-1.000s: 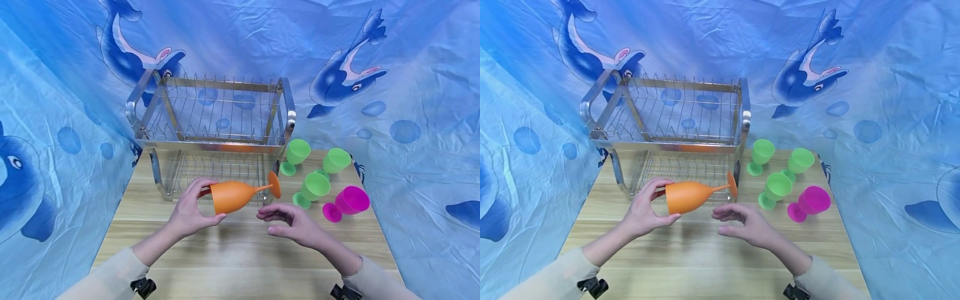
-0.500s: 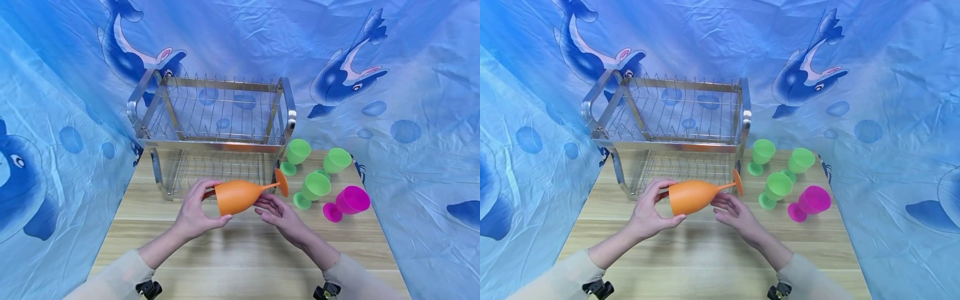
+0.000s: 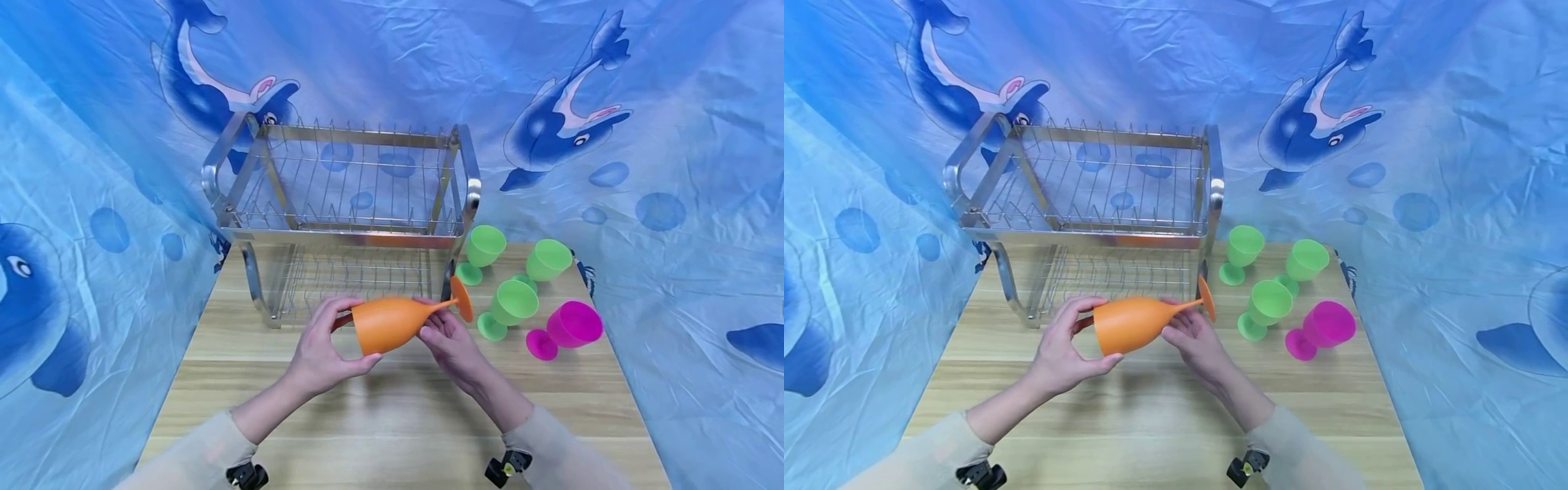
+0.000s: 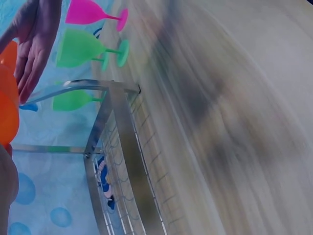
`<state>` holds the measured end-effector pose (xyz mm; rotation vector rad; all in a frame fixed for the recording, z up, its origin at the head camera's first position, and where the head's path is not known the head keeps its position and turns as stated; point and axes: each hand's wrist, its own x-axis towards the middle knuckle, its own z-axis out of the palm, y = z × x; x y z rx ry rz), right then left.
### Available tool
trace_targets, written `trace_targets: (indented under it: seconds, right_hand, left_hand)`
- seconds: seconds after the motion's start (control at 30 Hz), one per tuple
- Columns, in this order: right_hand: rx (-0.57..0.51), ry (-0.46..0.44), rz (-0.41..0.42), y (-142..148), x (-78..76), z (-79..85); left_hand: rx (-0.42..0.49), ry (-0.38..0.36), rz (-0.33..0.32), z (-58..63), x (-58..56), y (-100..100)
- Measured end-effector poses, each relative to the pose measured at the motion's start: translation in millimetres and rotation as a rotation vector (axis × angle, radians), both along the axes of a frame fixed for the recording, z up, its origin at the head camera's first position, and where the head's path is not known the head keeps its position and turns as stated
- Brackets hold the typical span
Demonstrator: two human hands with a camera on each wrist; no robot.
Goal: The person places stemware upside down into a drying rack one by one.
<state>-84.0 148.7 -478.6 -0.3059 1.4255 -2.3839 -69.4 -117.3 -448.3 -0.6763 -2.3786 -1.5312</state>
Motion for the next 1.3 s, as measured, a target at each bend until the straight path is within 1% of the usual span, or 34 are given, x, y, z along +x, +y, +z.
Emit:
trace_targets:
  seconds: [0.17, 0.4, 0.57, 0.73, 0.9, 1.03, 1.3]
  right_hand:
    - [-0.049, -0.045, -0.034, -8.3, -0.5, 1.2]
    - [-0.071, -0.066, -0.08, -12.1, -0.8, 0.5]
    - [-0.093, -0.077, -0.099, -11.6, -0.3, -0.5]
    - [-0.146, -0.099, -0.132, -10.7, 1.0, -3.3]
    - [-0.216, -0.105, -0.167, -12.1, 1.4, -5.6]
    - [-0.24, -0.116, -0.191, -15.3, 0.6, -6.3]
    - [-0.248, -0.08, -0.18, -14.6, -2.1, -3.3]
  left_hand:
    - [0.004, -0.011, 0.014, -3.9, 1.3, 2.8]
    - [0.025, -0.025, 0.027, -10.5, 2.5, 3.8]
    - [0.033, -0.022, 0.028, -12.6, 3.0, 3.5]
    - [0.047, -0.004, 0.037, -15.6, 4.3, 3.7]
    - [0.07, 0.002, 0.049, -20.2, 6.5, 6.6]
    - [0.084, -0.003, 0.058, -21.7, 8.4, 8.7]
    - [0.095, -0.034, 0.066, -23.5, 10.6, 10.0]
